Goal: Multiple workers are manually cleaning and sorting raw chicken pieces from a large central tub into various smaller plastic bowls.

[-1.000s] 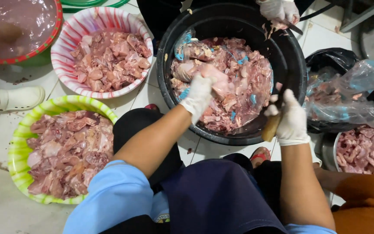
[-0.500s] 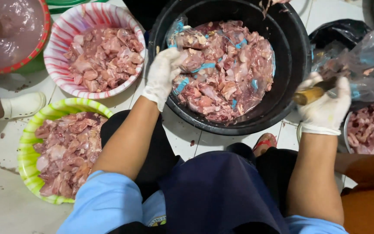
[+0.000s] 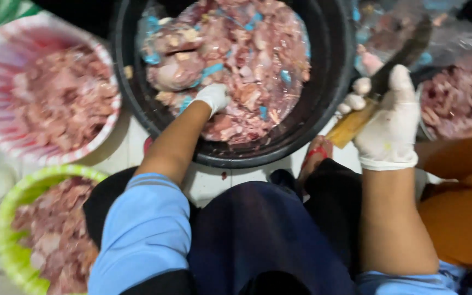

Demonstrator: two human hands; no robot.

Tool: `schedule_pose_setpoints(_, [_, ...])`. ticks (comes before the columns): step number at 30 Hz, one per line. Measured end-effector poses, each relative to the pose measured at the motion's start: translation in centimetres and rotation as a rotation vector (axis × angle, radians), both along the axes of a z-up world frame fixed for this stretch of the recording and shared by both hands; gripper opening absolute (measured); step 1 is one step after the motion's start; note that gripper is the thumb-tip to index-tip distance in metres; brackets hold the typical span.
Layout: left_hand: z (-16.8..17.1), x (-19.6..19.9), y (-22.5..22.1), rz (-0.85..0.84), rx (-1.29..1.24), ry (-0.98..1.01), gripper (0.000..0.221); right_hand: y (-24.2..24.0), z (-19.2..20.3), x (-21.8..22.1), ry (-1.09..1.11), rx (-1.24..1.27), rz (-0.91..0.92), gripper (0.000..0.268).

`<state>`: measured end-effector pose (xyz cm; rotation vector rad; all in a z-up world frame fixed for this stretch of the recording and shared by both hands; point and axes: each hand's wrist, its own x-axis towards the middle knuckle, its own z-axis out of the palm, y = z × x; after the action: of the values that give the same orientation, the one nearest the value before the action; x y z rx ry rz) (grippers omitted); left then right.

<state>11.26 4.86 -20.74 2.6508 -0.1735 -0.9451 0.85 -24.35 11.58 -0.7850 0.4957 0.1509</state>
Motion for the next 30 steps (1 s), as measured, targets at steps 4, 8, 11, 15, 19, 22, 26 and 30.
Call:
schedule_pose_setpoints(4, [-1.4,-1.3,-2.9,-0.195,0.182,0.02,0.041,0.4,0.3,-0.3,0.017,-0.083,-0.038,0.044])
schedule_pose_setpoints(8, [-3.9,-1.5,-4.2,-0.103,0.462,0.166,0.039,0.4,0.2,-0.5,-0.006,-0.111,-0.005,0.044])
schedule_pose_setpoints(11, [-3.8,-0.9,-3.2,0.062,0.425,0.288,0.045,0.4,0.3,-0.7,0.006,-0.153,0.004,0.045])
schedule_pose_setpoints(15, [0.8,-1.1,-2.2,-0.02,0.279,0.371,0.064,0.4,0.0,-0.8,-0.112,-0.152,0.026,0.048])
schedule_pose_setpoints(19, [4.8,-0.3,-1.4,-0.477,0.255,0.286,0.056,1.2,0.6,-0.7,-0.082,-0.191,0.008,0.064])
schedule_pose_setpoints(22, [13.4,-1.3,-2.0,-0.225,0.078,0.254,0.097,1.4,0.1,-0.3,-0.057,-0.12,0.029,0.076])
schedule_pose_setpoints(26, [23.4,-5.9,-2.8,0.258,-1.107,0.541,0.019,2.2,-0.8,-0.2,-0.153,-0.089,0.041,0.065])
schedule_pose_setpoints(30, [23.1,-9.5,-3.9,0.564,-1.429,0.527,0.031,3.6,-2.4,-0.9,-0.321,-0.498,0.235,0.057])
